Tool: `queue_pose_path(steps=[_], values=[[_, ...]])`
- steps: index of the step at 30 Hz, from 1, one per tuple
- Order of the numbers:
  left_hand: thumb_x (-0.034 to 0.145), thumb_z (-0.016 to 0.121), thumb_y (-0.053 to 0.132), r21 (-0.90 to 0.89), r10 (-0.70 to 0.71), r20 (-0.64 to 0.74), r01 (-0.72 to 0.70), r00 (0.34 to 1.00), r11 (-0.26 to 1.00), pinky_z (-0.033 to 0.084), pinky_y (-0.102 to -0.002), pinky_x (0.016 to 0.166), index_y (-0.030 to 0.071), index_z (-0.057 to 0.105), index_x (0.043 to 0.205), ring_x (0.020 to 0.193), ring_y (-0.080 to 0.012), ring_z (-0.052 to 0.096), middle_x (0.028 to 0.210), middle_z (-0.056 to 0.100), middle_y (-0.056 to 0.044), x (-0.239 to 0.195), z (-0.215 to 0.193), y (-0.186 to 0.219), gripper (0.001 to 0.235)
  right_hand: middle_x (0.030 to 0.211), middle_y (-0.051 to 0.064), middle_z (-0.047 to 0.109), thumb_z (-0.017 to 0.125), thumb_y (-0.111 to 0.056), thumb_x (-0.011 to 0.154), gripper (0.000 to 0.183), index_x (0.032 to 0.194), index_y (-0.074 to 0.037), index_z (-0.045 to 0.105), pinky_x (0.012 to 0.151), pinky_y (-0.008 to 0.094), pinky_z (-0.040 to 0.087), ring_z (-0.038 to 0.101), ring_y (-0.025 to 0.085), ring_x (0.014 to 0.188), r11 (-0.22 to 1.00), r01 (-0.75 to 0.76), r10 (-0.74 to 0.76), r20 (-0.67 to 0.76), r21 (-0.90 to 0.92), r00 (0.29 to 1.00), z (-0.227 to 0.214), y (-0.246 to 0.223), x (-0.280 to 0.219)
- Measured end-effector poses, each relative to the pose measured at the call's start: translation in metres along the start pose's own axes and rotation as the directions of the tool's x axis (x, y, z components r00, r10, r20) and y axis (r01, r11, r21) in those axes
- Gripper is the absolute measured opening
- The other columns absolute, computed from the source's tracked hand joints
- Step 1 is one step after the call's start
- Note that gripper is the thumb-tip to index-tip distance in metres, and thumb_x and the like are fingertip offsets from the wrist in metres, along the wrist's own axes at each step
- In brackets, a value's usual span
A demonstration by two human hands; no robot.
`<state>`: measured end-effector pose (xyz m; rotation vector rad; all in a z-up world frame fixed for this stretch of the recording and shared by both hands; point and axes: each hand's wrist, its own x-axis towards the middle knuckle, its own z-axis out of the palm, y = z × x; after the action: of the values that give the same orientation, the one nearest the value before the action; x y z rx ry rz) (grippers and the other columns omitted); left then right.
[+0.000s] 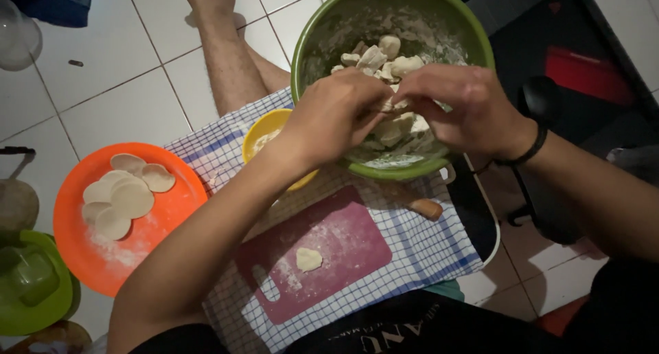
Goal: Rolling out dough with a pin, cutting circular wrappers with a metal ring, and hand-folding dumplings.
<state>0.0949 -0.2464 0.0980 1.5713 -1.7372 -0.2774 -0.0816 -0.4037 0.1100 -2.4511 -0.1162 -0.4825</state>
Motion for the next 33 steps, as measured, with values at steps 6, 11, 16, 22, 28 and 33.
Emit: queue_pose_path(steps=[6, 11, 16, 22, 28, 33], values=[[0.073, 0.076, -0.001, 0.001, -0.005, 0.019, 0.005, 1.000, 1.000, 0.054, -0.036, 0.074, 0.005, 0.073, 0.094, 0.075, -0.0203, 0.066, 0.081, 0.072, -0.004, 0.000, 0.000, 0.002, 0.021, 0.100, 0.012, 0.076, 0.070, 0.020, 0.075, 0.032, 0.101, 0.002, 0.073, 0.055, 0.027, 0.052, 0.065, 0.016, 0.066, 0.999, -0.043, 0.043, -0.010, 0.018, 0.999, 0.000, 0.001, 0.003], [0.072, 0.073, -0.003, -0.032, -0.019, -0.023, 0.019, 1.000, 0.999, 0.048, -0.034, 0.064, 0.006, 0.067, 0.086, 0.067, -0.0202, 0.058, 0.073, 0.064, -0.003, 0.002, -0.003, -0.003, 0.018, 0.095, 0.012, 0.075, 0.075, 0.011, 0.086, 0.023, 0.108, 0.003, 0.073, 0.057, 0.025, 0.052, 0.066, 0.016, 0.067, 0.980, -0.180, 0.180, 0.014, 0.084, 0.984, -0.006, 0.007, 0.007], [0.084, 0.079, 0.012, -0.083, 0.007, -0.041, -0.011, 0.999, 0.996, 0.050, -0.034, 0.067, 0.003, 0.073, 0.096, 0.071, -0.0225, 0.062, 0.081, 0.070, -0.006, 0.003, -0.004, -0.007, 0.016, 0.092, 0.009, 0.073, 0.069, 0.005, 0.096, 0.023, 0.119, 0.002, 0.070, 0.062, 0.021, 0.053, 0.068, 0.012, 0.075, 0.899, -0.331, 0.317, 0.097, 0.286, 0.944, -0.014, 0.007, 0.011], [0.082, 0.080, 0.009, -0.287, -0.079, -0.006, 0.074, 0.997, 0.955, 0.048, -0.025, 0.055, -0.001, 0.075, 0.104, 0.058, -0.0129, 0.059, 0.078, 0.075, -0.009, 0.006, -0.016, -0.007, 0.025, 0.116, 0.012, 0.065, 0.081, 0.006, 0.079, 0.053, 0.128, 0.004, 0.060, 0.084, 0.028, 0.059, 0.065, 0.016, 0.091, 0.931, -0.224, 0.196, 0.124, 0.287, 0.973, -0.012, 0.006, 0.013], [0.083, 0.081, 0.006, -0.369, -0.116, 0.045, 0.125, 0.992, 0.921, 0.051, -0.021, 0.055, -0.004, 0.074, 0.109, 0.062, -0.0099, 0.063, 0.084, 0.077, -0.009, 0.008, -0.017, -0.010, 0.029, 0.106, 0.009, 0.070, 0.083, 0.006, 0.079, 0.052, 0.126, -0.002, 0.064, 0.065, 0.024, 0.054, 0.063, 0.014, 0.078, 0.984, -0.128, 0.122, 0.059, 0.124, 0.991, -0.008, 0.009, 0.007], [0.071, 0.092, 0.027, -0.249, -0.094, 0.110, 0.119, 0.989, 0.961, 0.048, -0.026, 0.052, 0.000, 0.073, 0.115, 0.057, -0.0120, 0.060, 0.079, 0.077, -0.008, 0.009, -0.020, -0.005, 0.055, 0.095, 0.015, 0.076, 0.084, 0.004, 0.082, 0.035, 0.115, 0.005, 0.071, 0.062, 0.028, 0.054, 0.067, 0.018, 0.071, 0.998, -0.044, 0.044, 0.004, 0.048, 0.999, -0.008, 0.003, 0.010]])
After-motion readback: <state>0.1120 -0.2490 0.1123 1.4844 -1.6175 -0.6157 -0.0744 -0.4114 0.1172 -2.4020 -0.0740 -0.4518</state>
